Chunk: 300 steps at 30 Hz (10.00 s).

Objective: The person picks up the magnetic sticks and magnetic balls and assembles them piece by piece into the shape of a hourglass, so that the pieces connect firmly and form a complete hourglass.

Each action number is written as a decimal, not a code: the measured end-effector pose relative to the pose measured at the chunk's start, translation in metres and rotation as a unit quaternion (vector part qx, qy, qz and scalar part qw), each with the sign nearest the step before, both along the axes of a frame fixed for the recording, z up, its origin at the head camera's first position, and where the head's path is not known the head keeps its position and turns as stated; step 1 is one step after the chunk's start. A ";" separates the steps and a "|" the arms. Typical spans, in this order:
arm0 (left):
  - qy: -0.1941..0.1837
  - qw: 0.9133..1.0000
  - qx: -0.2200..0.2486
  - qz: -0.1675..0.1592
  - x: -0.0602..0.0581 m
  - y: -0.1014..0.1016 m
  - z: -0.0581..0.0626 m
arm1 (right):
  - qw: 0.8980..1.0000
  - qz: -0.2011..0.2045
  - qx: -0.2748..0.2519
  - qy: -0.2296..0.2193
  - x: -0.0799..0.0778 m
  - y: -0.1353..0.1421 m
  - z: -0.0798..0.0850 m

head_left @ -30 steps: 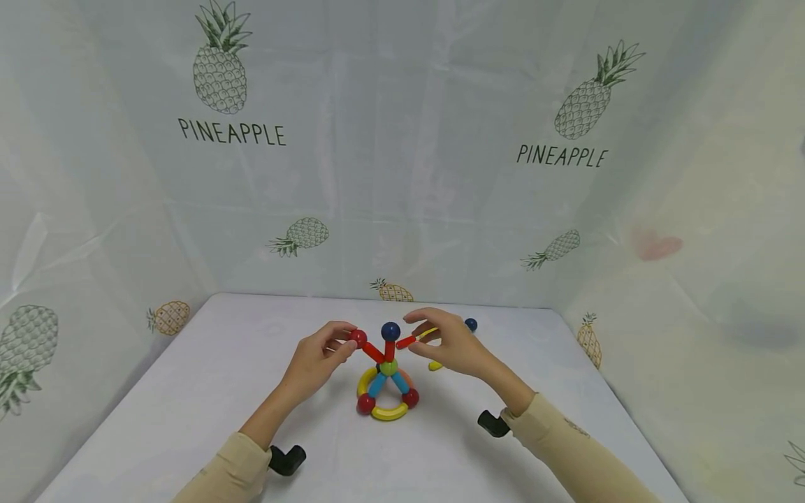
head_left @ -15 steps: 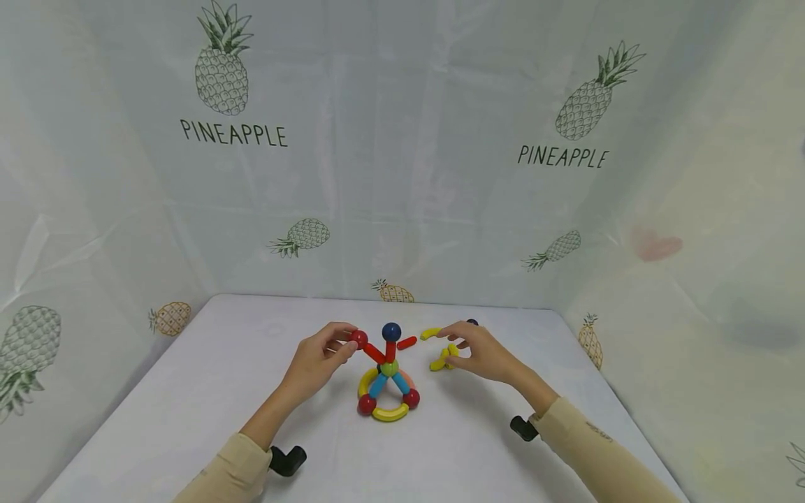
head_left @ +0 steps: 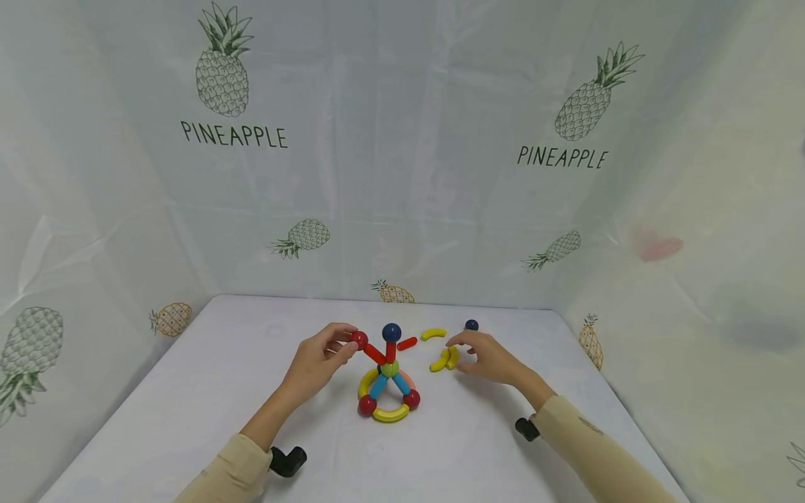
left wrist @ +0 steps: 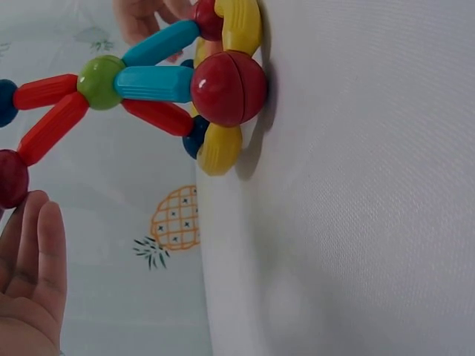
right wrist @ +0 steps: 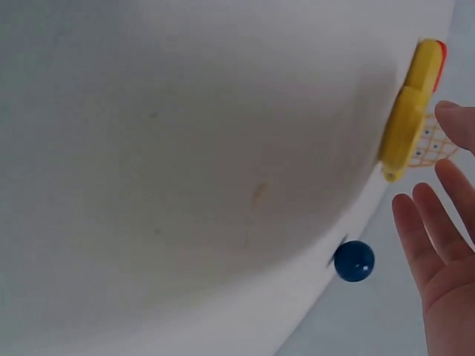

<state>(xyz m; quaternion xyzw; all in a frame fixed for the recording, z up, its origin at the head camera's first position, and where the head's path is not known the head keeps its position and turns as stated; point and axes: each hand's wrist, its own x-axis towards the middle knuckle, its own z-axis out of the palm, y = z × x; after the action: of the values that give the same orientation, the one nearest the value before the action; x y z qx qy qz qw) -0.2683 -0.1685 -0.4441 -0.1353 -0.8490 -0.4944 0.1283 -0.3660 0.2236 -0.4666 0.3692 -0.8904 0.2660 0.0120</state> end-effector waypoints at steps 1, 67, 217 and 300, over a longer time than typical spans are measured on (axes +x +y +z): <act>-0.001 1.000 -0.001 0.000 0.000 0.000 0.000 | 1.000 -0.004 0.004 -0.003 -0.002 0.000 -0.002; 0.001 1.000 0.000 -0.001 0.001 0.000 0.001 | 0.995 0.042 0.085 -0.028 -0.002 -0.008 -0.002; 0.018 0.999 -0.025 -0.013 0.000 0.012 0.016 | 0.952 0.017 -0.137 -0.272 0.014 -0.107 0.110; 0.009 0.998 -0.059 -0.012 0.003 0.015 0.016 | 0.970 -0.053 -0.222 -0.088 0.063 -0.091 0.065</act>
<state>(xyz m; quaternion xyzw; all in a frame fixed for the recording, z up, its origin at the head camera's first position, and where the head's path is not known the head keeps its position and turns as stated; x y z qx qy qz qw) -0.2656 -0.1539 -0.4278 -0.1573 -0.8737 -0.4440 0.1218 -0.3029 0.1328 -0.4017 0.2847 -0.8249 0.4875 0.0290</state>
